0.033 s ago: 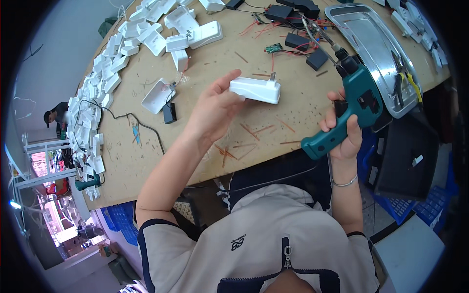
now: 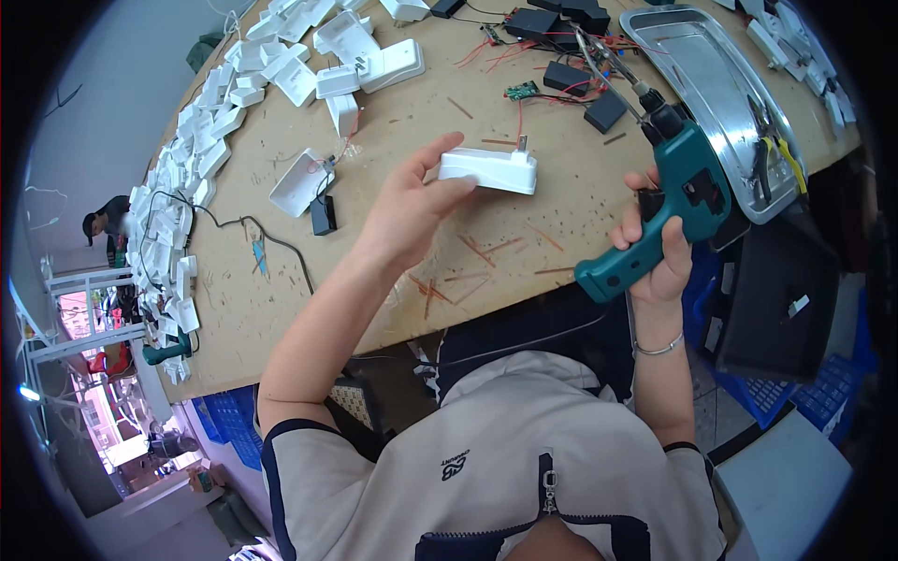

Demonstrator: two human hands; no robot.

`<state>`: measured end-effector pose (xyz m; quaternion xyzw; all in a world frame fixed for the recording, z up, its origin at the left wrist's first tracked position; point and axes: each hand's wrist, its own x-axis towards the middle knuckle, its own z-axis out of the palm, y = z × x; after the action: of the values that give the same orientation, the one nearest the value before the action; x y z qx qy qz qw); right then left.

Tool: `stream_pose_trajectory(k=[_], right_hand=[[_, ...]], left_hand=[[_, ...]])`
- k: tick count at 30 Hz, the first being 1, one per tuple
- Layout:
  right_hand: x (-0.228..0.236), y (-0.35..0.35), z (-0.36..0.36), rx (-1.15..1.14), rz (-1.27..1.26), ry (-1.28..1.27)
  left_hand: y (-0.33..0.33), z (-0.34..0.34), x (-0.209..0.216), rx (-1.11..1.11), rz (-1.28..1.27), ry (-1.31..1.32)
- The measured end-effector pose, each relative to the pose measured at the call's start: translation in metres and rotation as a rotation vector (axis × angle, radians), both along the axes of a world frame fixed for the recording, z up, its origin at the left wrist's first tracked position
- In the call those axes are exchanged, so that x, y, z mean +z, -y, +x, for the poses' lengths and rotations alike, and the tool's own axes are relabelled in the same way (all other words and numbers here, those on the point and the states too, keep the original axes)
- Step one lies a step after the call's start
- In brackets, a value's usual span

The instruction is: Soldering wires and small electronic components inside plastic boxes using a handheld soldering gun at a manual workstation.

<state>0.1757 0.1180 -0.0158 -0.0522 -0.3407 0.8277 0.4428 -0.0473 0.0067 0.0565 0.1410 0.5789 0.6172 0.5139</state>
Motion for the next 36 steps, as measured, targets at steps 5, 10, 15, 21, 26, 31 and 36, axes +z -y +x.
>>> stream_pose_trajectory(k=[5,10,15,21,26,31,36], right_hand=[[0.003,0.002,0.001,-0.037,0.034,0.038],[0.005,0.015,0.012,-0.074,-0.074,0.042],[0.002,0.018,0.019,-0.095,-0.046,0.086],[0.0,0.021,0.028,-0.096,-0.057,0.108],[0.002,0.022,0.032,-0.1,-0.054,0.1],[0.004,0.018,0.038,-0.119,-0.041,0.098],[0.003,0.016,0.035,-0.089,-0.049,0.093]], left_hand=[[0.005,0.004,-0.008,-0.333,-0.108,-1.013],[0.004,0.012,-0.005,-0.406,-0.107,-1.037],[-0.002,0.009,-0.002,-0.511,-0.09,-1.175],[-0.04,-0.014,0.0,-0.261,0.192,-1.363],[-0.111,-0.028,-0.016,-0.404,-0.033,-1.368],[-0.121,-0.035,-0.009,-0.561,-0.185,-1.294],[-0.067,-0.036,0.001,0.156,0.27,-1.715]])
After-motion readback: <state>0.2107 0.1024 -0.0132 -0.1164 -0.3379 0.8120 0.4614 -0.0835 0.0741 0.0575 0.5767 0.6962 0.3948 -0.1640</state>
